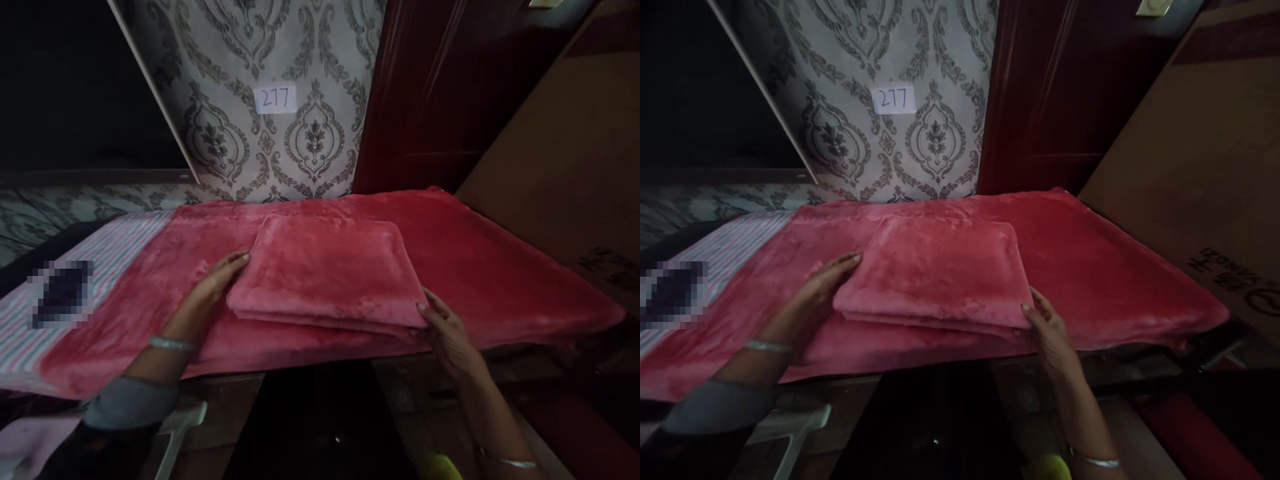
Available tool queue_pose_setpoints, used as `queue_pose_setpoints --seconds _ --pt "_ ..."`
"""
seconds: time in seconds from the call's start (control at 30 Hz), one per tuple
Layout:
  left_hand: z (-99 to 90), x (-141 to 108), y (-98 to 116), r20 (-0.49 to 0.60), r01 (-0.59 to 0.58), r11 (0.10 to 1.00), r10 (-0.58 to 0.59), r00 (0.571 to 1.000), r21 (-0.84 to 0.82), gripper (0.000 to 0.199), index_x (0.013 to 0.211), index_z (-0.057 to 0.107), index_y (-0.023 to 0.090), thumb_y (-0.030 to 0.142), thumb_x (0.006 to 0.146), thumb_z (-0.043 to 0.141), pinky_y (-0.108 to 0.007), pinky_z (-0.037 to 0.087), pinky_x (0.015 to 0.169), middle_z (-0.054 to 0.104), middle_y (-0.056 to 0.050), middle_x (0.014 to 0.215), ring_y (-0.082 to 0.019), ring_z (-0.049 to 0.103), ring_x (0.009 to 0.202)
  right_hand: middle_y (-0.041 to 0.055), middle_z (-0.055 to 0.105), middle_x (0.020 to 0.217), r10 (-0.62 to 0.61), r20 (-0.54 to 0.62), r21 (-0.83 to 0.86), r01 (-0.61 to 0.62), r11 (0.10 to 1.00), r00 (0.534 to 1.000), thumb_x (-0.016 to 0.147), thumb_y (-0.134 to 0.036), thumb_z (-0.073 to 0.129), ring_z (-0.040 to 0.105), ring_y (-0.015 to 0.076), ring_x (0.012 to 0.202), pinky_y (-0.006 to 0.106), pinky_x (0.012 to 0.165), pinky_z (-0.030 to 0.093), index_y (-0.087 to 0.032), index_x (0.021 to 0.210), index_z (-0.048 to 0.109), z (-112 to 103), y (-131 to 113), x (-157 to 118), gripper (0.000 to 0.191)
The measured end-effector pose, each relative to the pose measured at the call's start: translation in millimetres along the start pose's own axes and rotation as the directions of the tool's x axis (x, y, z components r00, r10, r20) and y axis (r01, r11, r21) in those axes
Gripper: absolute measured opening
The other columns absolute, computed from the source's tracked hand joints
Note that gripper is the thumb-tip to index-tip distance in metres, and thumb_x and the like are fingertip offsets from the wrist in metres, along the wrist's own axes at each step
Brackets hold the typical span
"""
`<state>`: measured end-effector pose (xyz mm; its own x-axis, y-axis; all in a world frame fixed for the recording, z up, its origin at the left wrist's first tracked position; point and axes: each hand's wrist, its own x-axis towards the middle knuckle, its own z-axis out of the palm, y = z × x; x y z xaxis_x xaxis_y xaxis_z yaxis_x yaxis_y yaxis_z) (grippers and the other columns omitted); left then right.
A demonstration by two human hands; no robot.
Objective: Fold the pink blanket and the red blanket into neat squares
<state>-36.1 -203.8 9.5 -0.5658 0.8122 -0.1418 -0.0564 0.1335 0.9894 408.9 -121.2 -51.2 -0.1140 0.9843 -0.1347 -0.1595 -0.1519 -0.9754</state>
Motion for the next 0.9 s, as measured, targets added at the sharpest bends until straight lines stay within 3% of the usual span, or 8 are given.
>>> queue_pose_setpoints --seconds 0.1,0.2,0.3,0.47,0.57,0.7,0.8,0.9 --pt "-5.1 -38.1 -4.3 0.065 0.032 0.999 -0.031 0.997 -0.014 0.062 0.102 0.073 0.017 0.054 0.055 0.088 -0.032 0.057 0.081 0.077 -0.008 0.102 -0.027 0.071 0.099 0.0066 0.072 0.110 -0.059 -0.068 -0.100 0.052 0.994 0.996 0.065 -0.057 0.084 0.067 0.0233 0.080 0.035 0.062 0.059 -0.025 0.123 0.067 -2.9 10.4 -2.3 0.069" --pt "-0.7 -57.9 -3.3 0.066 -0.007 1.000 0.008 0.998 -0.012 0.068 0.113 0.071 0.019 0.058 0.059 0.087 -0.036 0.056 0.094 0.076 -0.010 0.113 -0.031 0.068 0.115 0.0074 0.073 0.106 -0.162 -0.068 -0.170 0.148 0.974 0.984 0.068 -0.060 0.080 0.067 0.0256 0.090 0.037 0.074 0.059 -0.023 0.118 0.069 -3.6 14.9 -1.7 0.062" --pt "4.0 -61.3 -3.7 0.050 -0.036 0.999 0.035 0.998 0.022 0.073 0.124 0.068 0.022 0.054 0.062 0.087 -0.037 0.054 0.101 0.073 -0.010 0.124 -0.031 0.064 0.123 0.0079 0.074 0.101 -0.213 -0.078 -0.188 0.195 0.963 0.974 0.069 -0.059 0.080 0.068 0.0266 0.092 0.038 0.078 0.058 -0.023 0.114 0.069 -4.2 17.9 -1.2 0.059" --pt "4.7 -58.5 -11.7 0.092 -0.082 0.996 0.079 0.993 0.024 0.078 0.130 0.065 0.022 0.049 0.060 0.088 -0.037 0.054 0.103 0.074 -0.010 0.122 -0.031 0.064 0.123 0.0053 0.072 0.087 -0.161 -0.109 -0.183 0.139 0.973 0.981 0.062 -0.059 0.081 0.064 0.0226 0.071 0.033 0.059 0.054 -0.024 0.110 0.066 -6.7 23.8 -1.4 0.061" --pt "3.8 -60.6 -13.4 0.090 -0.074 0.996 0.078 0.993 -0.041 0.076 0.129 0.067 0.022 0.049 0.060 0.087 -0.037 0.056 0.101 0.077 -0.010 0.114 -0.032 0.066 0.120 0.0077 0.072 0.087 -0.225 -0.107 -0.345 0.176 0.922 0.968 0.066 -0.061 0.074 0.066 0.0265 0.077 0.037 0.065 0.055 -0.022 0.110 0.066 -8.7 23.0 -1.2 0.059" --pt "2.3 -56.4 -7.5 0.129 0.036 0.993 -0.020 0.991 -0.116 0.071 0.118 0.071 0.017 0.047 0.057 0.088 -0.038 0.059 0.093 0.078 -0.011 0.109 -0.033 0.070 0.111 0.0086 0.072 0.083 -0.259 -0.077 -0.531 0.180 0.828 0.963 0.070 -0.059 0.068 0.067 0.0316 0.083 0.044 0.075 0.057 -0.022 0.107 0.070 -10.3 13.1 0.3 0.053" --pt "2.9 -44.9 -2.0 0.165 0.073 0.986 -0.048 0.985 -0.147 0.064 0.114 0.073 0.018 0.045 0.058 0.087 -0.037 0.061 0.090 0.078 -0.012 0.109 -0.032 0.072 0.108 0.0082 0.074 0.097 -0.135 -0.049 -0.382 0.106 0.918 0.990 0.069 -0.057 0.073 0.069 0.0311 0.085 0.043 0.068 0.060 -0.023 0.114 0.069 -6.1 3.8 -0.1 0.056" --pt "6.6 -33.5 1.7 0.115 0.057 0.989 -0.041 0.993 -0.136 0.060 0.121 0.071 0.023 0.040 0.065 0.083 -0.037 0.062 0.086 0.078 -0.009 0.108 -0.029 0.074 0.103 0.0068 0.072 0.116 0.030 -0.025 -0.162 -0.034 0.986 0.999 0.069 -0.054 0.077 0.070 0.0294 0.087 0.040 0.057 0.062 -0.026 0.120 0.065 1.0 -2.6 -2.5 0.060"
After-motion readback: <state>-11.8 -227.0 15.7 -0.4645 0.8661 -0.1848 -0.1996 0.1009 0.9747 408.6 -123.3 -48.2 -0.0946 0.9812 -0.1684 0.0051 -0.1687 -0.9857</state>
